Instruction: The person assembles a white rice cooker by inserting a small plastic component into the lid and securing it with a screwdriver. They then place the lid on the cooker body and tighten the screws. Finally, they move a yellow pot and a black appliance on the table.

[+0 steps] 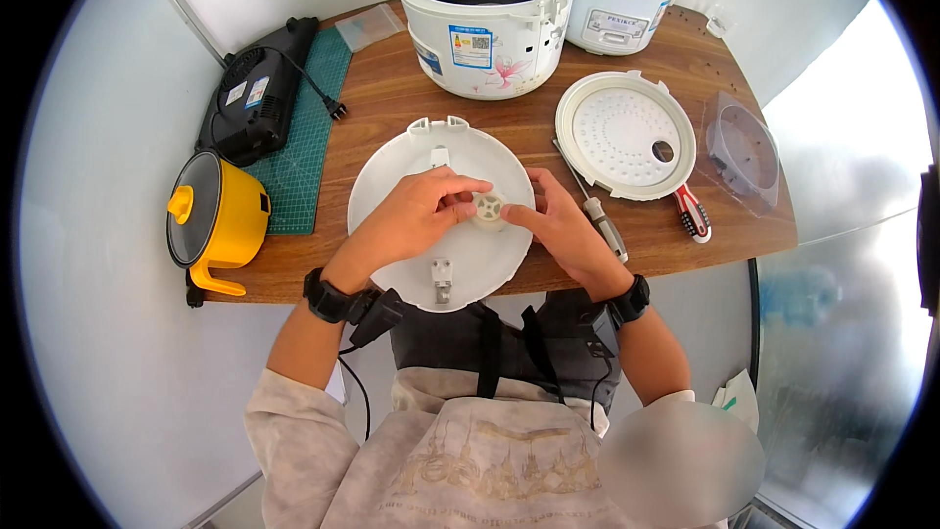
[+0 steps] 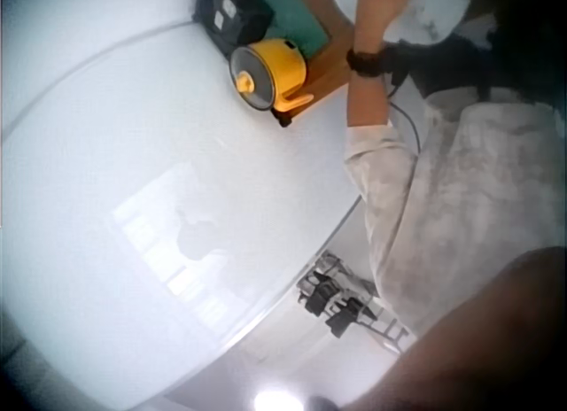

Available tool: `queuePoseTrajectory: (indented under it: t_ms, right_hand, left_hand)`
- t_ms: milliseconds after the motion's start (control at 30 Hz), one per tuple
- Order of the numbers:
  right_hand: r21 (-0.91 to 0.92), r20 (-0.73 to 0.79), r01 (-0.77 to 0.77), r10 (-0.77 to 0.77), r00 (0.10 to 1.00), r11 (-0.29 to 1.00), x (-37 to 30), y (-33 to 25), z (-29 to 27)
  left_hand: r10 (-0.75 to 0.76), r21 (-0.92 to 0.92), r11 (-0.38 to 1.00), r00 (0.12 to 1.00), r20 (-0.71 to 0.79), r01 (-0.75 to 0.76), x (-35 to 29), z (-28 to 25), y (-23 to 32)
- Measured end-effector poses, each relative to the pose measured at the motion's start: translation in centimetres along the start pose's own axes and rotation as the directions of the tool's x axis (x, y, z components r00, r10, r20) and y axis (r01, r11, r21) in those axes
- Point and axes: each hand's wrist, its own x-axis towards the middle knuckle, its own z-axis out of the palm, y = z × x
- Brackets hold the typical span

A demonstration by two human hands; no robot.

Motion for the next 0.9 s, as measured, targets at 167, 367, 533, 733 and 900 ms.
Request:
queuePoseTrajectory:
  t_ms: [167, 367, 533, 733, 900]
  right_hand:
    - [0.021, 0.014, 0.011, -0.011, 1.0, 1.0, -0.2, -0.2, 0.2]
    - [0.004, 0.028, -0.016, 0.016, 0.999, 1.0, 0.0, 0.0, -0.1]
    - [-0.04, 0.067, 0.0, 0.003, 0.998, 0.999, -0.2, 0.1, -0.4]
    - [-0.031, 0.053, -0.009, 0.01, 0.999, 0.999, -0.1, 0.0, -0.2]
    - [-0.022, 0.056, 0.004, -0.003, 0.998, 1.0, -0.1, 0.0, -0.2]
  left_hand:
    - [-0.02, -0.014, 1.0, 1.0, 0.021, 0.02, -0.1, -0.2, 0.4]
    - [-0.007, -0.023, 1.0, 1.0, 0.025, 0.008, -0.1, -0.2, 0.0]
    - [0.009, -0.035, 0.999, 0.999, 0.045, -0.007, -0.2, -0.4, -0.1]
    - [-0.044, -0.023, 0.999, 0.997, 0.063, 0.045, 0.0, -0.5, 0.3]
    - [-0.043, 0.0, 0.999, 0.998, 0.049, 0.044, -0.1, -0.4, 0.7]
